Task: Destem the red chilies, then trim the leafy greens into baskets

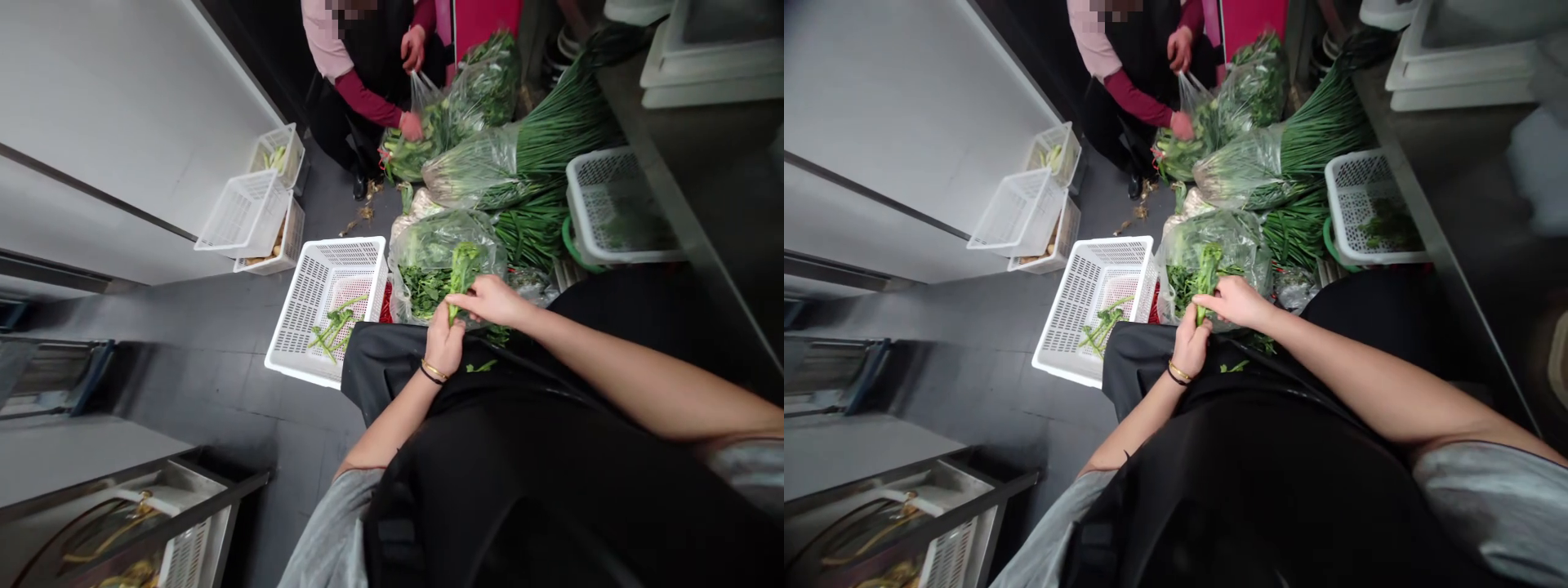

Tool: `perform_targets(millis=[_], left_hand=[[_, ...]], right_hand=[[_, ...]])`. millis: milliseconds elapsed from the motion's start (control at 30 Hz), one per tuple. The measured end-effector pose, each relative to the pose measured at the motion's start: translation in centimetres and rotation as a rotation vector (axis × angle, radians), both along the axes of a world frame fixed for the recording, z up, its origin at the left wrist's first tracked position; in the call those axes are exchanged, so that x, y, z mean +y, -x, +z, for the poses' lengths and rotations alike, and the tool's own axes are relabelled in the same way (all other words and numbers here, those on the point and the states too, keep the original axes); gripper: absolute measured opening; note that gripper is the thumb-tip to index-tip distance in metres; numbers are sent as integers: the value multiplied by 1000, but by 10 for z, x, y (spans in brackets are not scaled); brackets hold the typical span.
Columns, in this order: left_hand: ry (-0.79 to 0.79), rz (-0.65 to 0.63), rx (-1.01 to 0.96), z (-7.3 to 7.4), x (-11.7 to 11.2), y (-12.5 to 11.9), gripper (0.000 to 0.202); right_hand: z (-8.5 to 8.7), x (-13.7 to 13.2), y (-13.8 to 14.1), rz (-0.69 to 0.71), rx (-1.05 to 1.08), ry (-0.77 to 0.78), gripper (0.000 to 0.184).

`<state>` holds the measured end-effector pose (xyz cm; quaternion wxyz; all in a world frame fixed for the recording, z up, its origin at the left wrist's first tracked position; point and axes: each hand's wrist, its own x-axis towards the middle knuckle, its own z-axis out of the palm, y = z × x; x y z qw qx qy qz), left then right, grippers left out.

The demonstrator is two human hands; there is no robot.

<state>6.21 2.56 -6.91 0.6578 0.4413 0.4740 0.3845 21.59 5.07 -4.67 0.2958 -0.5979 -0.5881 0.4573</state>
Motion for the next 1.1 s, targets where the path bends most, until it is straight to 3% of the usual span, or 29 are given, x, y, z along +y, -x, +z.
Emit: perform_targets(millis=[100,167,233,300,367,500,600,700,800,867,933,1000,1100], left_hand=[[112,39,-144,3,1,0,30],[220,92,-237,5,6,2,32],[296,122,-292,7,11,4,32],[316,132,-326,8,13,5,29],[278,111,-320,9,10,4,27],[32,10,-96,9,-1,0,26],[-133,-12,79,9,-7,2,22],[-159,7,119,9,-8,7,20],[35,-61,-36,9,-6,7,23],[213,-115,-220,11,-4,6,25],[342,-146,-389,16,-1,6,25],[417,-186,-505,22,2,10,23],[505,-276,-575,29,1,13,25]], right_hand=[[-5,-3,8,9,189,100,45],[-2,-23,14,16,183,-40,41],[5,-46,15,132,125,-272,33],[13,-61,12,229,86,-387,28],[18,-61,5,181,46,-282,29],[19,-27,-7,-55,81,13,43],[16,-6,-8,-70,122,30,47],[12,-4,-5,-25,58,21,51],[10,-16,-2,-59,-163,-242,45],[9,-28,-2,45,-251,-516,35],[8,-38,-3,169,-188,-649,30],[8,-41,-5,88,-25,-534,32],[11,-34,-11,-103,301,-131,40]])
